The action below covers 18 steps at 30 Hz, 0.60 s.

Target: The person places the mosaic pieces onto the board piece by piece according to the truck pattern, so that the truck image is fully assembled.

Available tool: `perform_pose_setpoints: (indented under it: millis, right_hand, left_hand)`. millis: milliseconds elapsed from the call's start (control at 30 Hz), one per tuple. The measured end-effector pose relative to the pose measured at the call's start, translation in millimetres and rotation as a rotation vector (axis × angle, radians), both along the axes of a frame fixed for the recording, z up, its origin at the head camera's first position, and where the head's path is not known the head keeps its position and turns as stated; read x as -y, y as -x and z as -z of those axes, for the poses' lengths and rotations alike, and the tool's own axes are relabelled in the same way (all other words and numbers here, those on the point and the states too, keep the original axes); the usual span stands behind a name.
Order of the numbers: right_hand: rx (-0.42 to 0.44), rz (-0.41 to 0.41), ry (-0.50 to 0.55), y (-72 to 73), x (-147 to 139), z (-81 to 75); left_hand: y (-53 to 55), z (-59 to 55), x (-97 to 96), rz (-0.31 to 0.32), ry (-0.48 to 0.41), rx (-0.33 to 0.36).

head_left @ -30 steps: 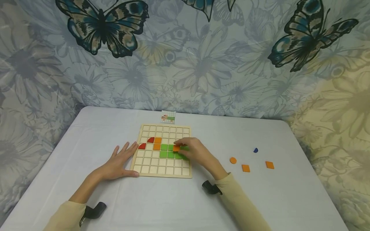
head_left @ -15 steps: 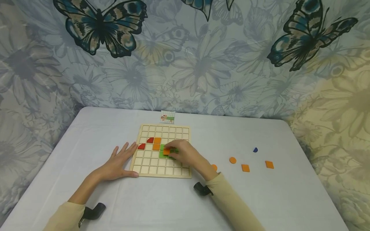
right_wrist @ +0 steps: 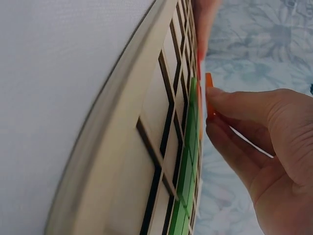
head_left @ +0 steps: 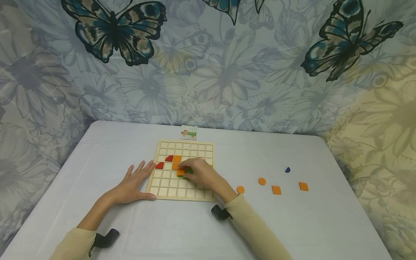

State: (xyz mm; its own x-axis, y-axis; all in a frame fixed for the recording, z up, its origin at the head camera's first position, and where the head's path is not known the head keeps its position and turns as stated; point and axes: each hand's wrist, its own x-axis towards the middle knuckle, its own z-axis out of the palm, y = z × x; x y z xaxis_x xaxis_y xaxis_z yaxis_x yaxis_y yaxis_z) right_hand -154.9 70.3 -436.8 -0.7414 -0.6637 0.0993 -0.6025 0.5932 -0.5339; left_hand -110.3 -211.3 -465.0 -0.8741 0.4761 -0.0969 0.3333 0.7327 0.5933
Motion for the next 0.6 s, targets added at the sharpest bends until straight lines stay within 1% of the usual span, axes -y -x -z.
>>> perform_pose_setpoints:
  millis: [167, 400, 600]
  right_hand:
    - [-0.013, -0.013, -0.016, -0.7, 6.7, 0.0]
    - [0.017, -0.001, -0.029, -1.9, 15.5, 0.0]
    - [-0.007, -0.009, -0.049, -2.6, 21.1, 1.5]
  left_hand:
    - [0.0, 0.9, 0.6, -0.001, 0.002, 0.009]
    - [0.1, -0.2, -0.2, -0.004, 0.002, 0.008]
    - [0.5, 0.4, -0.4, 0.000, 0.006, -0.001]
